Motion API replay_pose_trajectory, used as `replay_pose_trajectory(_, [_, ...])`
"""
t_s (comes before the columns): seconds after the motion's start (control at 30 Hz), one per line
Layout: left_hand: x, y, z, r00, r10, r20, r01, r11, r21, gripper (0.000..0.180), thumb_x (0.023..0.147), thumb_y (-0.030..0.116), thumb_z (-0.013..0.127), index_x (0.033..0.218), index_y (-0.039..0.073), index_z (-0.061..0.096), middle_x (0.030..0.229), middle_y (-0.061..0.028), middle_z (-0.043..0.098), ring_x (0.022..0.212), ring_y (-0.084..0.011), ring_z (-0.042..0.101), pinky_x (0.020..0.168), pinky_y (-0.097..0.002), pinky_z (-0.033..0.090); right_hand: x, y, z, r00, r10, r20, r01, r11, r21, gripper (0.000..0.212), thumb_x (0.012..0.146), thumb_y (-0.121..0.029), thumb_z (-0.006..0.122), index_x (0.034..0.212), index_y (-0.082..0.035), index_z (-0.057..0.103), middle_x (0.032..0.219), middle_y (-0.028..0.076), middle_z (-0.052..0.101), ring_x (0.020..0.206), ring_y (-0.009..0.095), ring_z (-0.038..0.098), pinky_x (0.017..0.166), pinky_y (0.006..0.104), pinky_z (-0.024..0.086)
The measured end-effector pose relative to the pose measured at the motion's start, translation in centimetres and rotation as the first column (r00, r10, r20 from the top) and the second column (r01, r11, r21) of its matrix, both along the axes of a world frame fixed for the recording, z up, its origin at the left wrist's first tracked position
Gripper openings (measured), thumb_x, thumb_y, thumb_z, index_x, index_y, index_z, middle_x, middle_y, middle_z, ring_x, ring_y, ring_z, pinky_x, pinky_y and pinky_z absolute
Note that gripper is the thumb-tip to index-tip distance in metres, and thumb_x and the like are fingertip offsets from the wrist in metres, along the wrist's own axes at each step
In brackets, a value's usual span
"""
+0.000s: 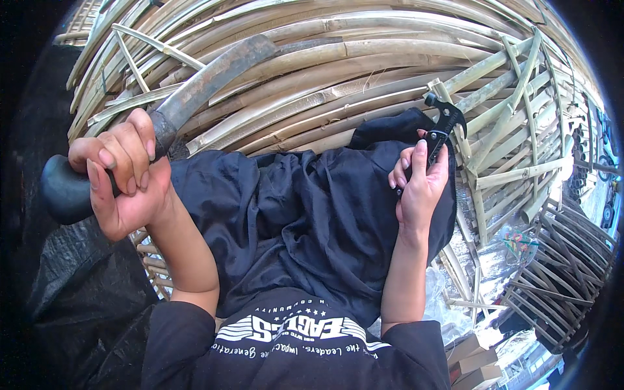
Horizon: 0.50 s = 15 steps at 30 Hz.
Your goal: The person hammers a nail into a bamboo pole and trims bamboo strips with a machete while sitting on a pile of bamboo.
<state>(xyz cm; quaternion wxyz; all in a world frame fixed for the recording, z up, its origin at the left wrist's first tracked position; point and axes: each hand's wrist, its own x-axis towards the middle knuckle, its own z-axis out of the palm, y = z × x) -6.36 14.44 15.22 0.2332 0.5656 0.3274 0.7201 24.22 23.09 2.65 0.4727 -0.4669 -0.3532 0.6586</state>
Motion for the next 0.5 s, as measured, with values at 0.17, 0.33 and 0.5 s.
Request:
replay_pose_trajectory(0.17, [-0.15,-0.02,-0.12,1.000,-0.018,-0.001,0.018,1.000,-0.007,0.014,0.096,0.015,0.044,0.095,0.005,0.054,0.051,0.0047,0.040,0.044,-0.0070,0.036,0.065,-0.0327,0.034,0.00,-0.04,-0.02,1.000,-0.003,-0.009,0.003,1.000,-0.011,0.024,0.105,-0.020,0.051,0.124,-0.006,0.048,0.074,0.002,0.047,0.048,0.006,0.041,0.043,0.0223,0.037])
replay_pose_trajectory(0.33, [-0.11,0.06,0.12,0.998,-0.048,-0.031,0.047,0.999,-0.011,0.013,0.096,0.015,0.044,0.096,0.005,0.052,0.052,0.0044,0.039,0.044,-0.0074,0.036,0.065,-0.0332,0.035,0.03,-0.02,0.02,1.000,0.009,-0.010,-0.009,1.000,-0.009,0.023,0.105,-0.020,0.051,0.124,-0.006,0.048,0.074,0.001,0.047,0.048,0.006,0.041,0.043,0.0224,0.037])
replay_pose_trajectory(0.5, [0.12,0.03,0.42,0.997,-0.063,-0.051,0.061,0.998,-0.030,0.011,0.095,0.014,0.044,0.095,0.004,0.050,0.052,0.0039,0.040,0.044,-0.0079,0.037,0.065,-0.0338,0.035,0.11,0.01,-0.13,1.000,0.007,-0.023,-0.007,1.000,-0.008,0.023,0.105,-0.020,0.052,0.123,-0.006,0.048,0.074,0.001,0.048,0.048,0.005,0.041,0.043,0.0225,0.037])
